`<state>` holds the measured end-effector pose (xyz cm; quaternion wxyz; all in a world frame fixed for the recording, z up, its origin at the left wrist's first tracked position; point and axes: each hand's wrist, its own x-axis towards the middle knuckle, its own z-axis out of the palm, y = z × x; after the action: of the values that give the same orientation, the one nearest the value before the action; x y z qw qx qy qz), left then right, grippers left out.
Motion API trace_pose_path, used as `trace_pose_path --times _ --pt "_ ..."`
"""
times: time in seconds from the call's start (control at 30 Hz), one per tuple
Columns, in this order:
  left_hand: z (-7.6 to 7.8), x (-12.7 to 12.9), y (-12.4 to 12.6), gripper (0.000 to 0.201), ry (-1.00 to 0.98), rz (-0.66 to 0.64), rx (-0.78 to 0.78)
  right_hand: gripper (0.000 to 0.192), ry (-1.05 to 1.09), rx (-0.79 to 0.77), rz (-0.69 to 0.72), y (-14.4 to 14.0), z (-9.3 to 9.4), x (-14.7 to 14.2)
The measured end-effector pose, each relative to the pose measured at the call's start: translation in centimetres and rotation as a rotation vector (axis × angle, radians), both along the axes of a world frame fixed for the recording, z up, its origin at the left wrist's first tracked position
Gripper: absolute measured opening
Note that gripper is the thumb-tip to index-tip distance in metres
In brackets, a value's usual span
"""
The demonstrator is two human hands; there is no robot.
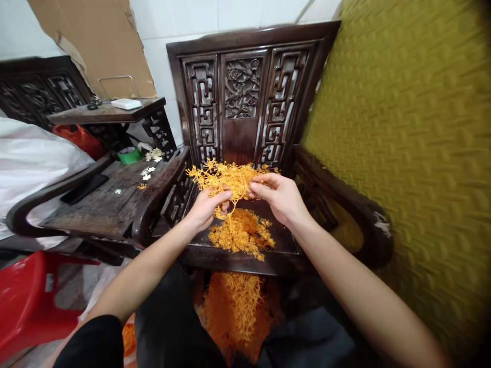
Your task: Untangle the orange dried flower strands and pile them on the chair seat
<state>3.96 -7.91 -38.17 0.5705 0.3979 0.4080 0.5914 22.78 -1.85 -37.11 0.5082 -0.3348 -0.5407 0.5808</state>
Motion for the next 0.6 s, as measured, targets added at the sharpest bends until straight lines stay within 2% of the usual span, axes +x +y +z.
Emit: trace_pose_path --times 0.2,0.4,0.5,0.6 --pt "-0.4 0.7 0.2 0.046 0.164 0.038 0.003 0.031 -0.1 -0.02 0.122 -0.3 -1.4 -1.1" --pt "-1.0 -0.2 0.6 0.051 0.068 0.12 -0.159 0.03 -0.151 0.014 0.075 -0.3 -2.2 -0.1" --pt "-1.1 -0.3 0.4 0.048 0.074 0.075 -0.201 0.034 -0.178 -0.01 0.087 0.0 -2.6 0.9" --pt "-1.5 -0.2 0.1 0.046 0.131 0.02 -0.219 0.042 -0.233 0.064 0.091 0.1 -3.2 1.8"
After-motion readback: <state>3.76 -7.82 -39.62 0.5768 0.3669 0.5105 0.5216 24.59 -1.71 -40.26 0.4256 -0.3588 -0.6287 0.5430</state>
